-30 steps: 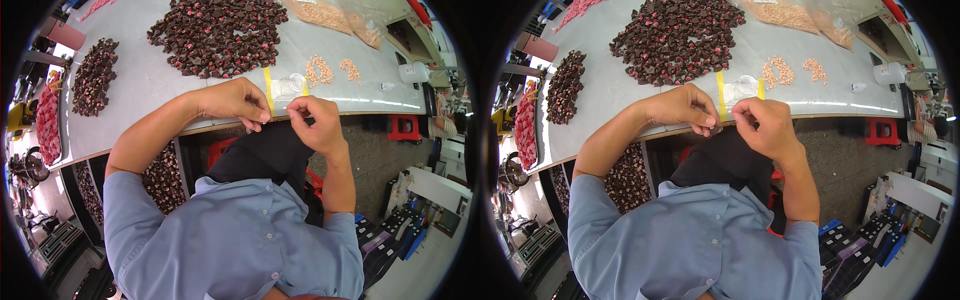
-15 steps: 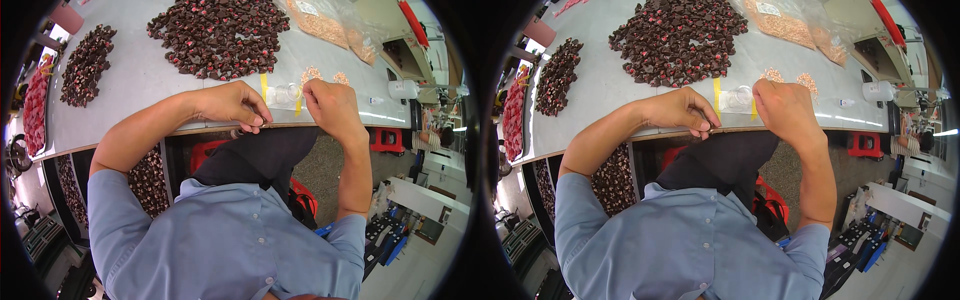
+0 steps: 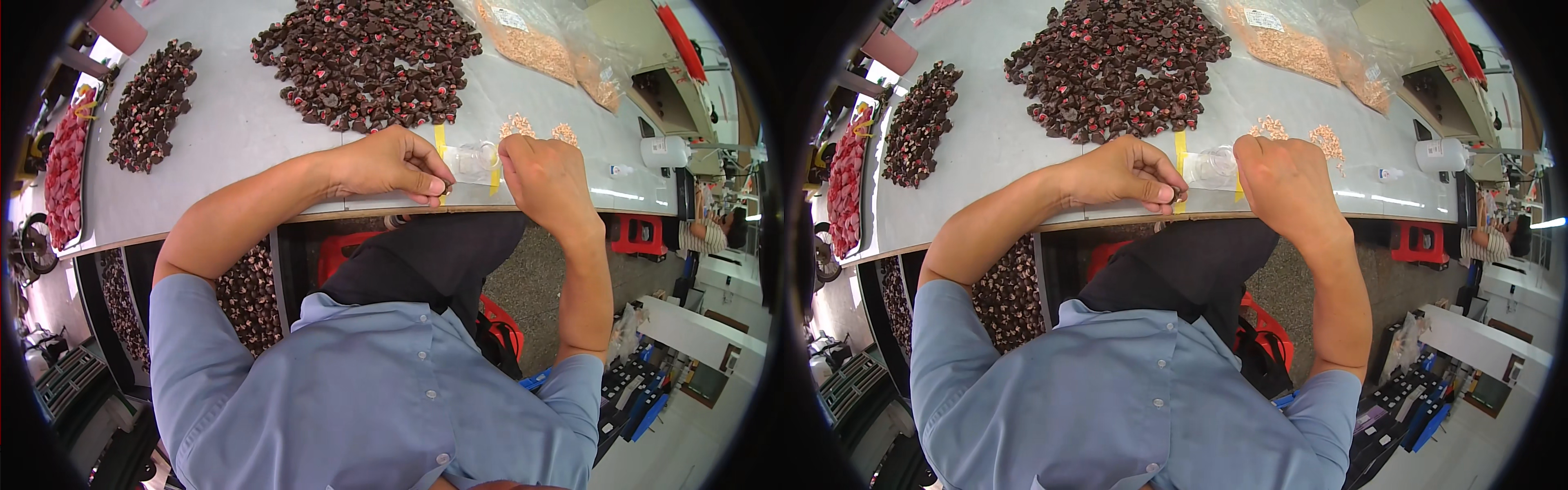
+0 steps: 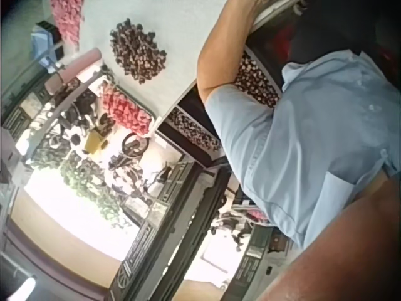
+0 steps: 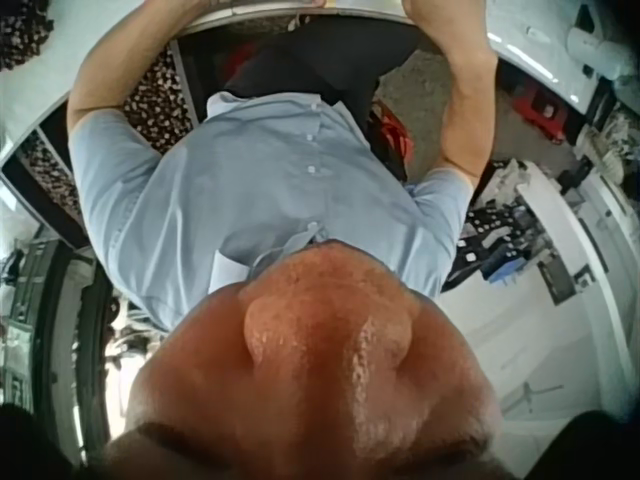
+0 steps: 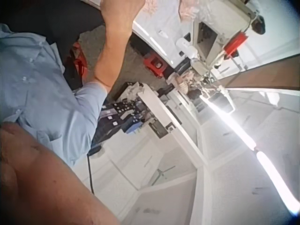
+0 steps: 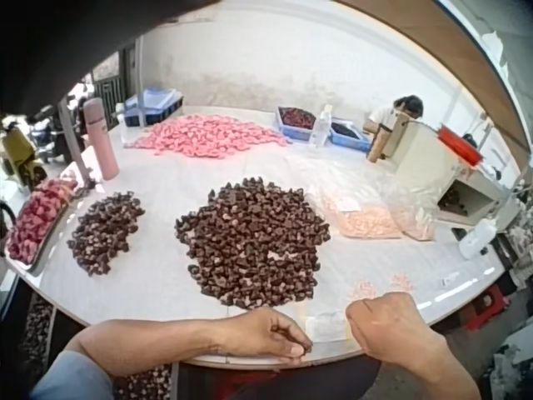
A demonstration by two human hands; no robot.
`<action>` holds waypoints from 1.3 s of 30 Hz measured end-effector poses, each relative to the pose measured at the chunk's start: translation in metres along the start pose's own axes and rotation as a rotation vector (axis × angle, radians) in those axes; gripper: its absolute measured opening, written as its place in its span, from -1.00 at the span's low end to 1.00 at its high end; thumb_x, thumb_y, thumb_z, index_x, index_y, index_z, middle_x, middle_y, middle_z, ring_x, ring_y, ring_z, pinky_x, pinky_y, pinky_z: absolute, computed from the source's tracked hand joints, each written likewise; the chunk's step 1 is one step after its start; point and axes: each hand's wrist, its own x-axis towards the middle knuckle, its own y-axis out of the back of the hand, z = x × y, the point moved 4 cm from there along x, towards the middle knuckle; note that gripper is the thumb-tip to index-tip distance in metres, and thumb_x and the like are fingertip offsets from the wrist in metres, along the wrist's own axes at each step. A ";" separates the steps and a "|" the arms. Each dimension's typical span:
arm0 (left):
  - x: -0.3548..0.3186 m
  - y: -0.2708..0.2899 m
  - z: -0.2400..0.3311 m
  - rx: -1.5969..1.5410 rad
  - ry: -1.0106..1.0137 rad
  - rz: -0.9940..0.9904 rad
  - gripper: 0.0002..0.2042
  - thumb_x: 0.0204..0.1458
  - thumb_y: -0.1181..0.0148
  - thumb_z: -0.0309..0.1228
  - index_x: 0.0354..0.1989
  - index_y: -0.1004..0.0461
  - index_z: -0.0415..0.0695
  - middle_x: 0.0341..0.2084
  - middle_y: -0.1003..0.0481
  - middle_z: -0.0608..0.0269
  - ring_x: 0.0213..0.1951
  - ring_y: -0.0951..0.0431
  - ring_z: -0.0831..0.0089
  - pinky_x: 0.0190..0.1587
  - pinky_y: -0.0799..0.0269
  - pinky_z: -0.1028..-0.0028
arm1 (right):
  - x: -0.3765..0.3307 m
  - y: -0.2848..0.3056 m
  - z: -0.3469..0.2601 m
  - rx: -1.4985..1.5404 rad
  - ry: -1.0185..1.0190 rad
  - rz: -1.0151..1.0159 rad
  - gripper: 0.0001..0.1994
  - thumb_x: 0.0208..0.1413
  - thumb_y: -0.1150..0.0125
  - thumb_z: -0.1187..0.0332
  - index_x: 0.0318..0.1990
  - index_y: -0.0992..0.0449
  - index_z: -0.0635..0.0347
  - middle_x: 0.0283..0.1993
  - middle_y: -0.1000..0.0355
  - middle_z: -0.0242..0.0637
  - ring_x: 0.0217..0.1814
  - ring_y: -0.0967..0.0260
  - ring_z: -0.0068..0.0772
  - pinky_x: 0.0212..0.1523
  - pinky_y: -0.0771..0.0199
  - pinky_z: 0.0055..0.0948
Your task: Bagging small plastic parts from a workbench into clear plastic bags.
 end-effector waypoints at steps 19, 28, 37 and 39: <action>-0.001 0.002 0.005 0.013 0.004 0.025 -0.73 0.14 -0.27 -0.49 -0.02 -0.54 -0.35 -0.20 -0.61 0.06 -0.21 -0.66 0.44 -0.12 -0.60 0.53 | -0.023 -0.029 -0.048 0.595 -0.164 0.406 -0.89 -0.01 -0.30 0.64 -0.35 -0.51 0.29 -0.53 -0.51 -0.25 -0.55 -0.52 -0.42 -0.52 -0.47 -0.52; -0.001 0.003 0.003 0.013 0.001 0.025 -0.73 0.12 -0.29 -0.50 -0.04 -0.55 -0.36 -0.23 -0.62 0.07 -0.22 -0.67 0.42 -0.15 -0.60 0.53 | -0.019 -0.032 -0.052 0.521 -0.137 0.408 -0.89 -0.03 -0.32 0.62 -0.36 -0.51 0.25 -0.55 -0.50 -0.25 -0.58 -0.51 -0.34 -0.54 -0.43 -0.47; -0.005 0.003 0.005 -0.020 0.018 0.011 -0.76 0.10 -0.32 -0.48 -0.10 -0.58 -0.34 -0.28 -0.63 0.07 -0.24 -0.68 0.39 -0.18 -0.60 0.53 | -0.023 -0.035 -0.049 0.889 -0.363 0.449 -0.88 0.07 -0.34 0.55 -0.31 -0.48 0.31 -0.46 -0.50 -0.30 -0.47 -0.46 -0.58 -0.45 -0.43 -0.55; -0.006 0.004 0.003 -0.009 0.030 -0.001 -0.77 0.09 -0.33 -0.47 -0.12 -0.59 -0.33 -0.28 -0.63 0.07 -0.25 -0.68 0.39 -0.19 -0.60 0.53 | -0.024 -0.038 -0.048 0.968 -0.436 0.411 -0.86 0.08 -0.35 0.54 -0.30 -0.46 0.32 -0.46 -0.48 -0.32 -0.46 -0.42 -0.63 -0.44 -0.42 -0.57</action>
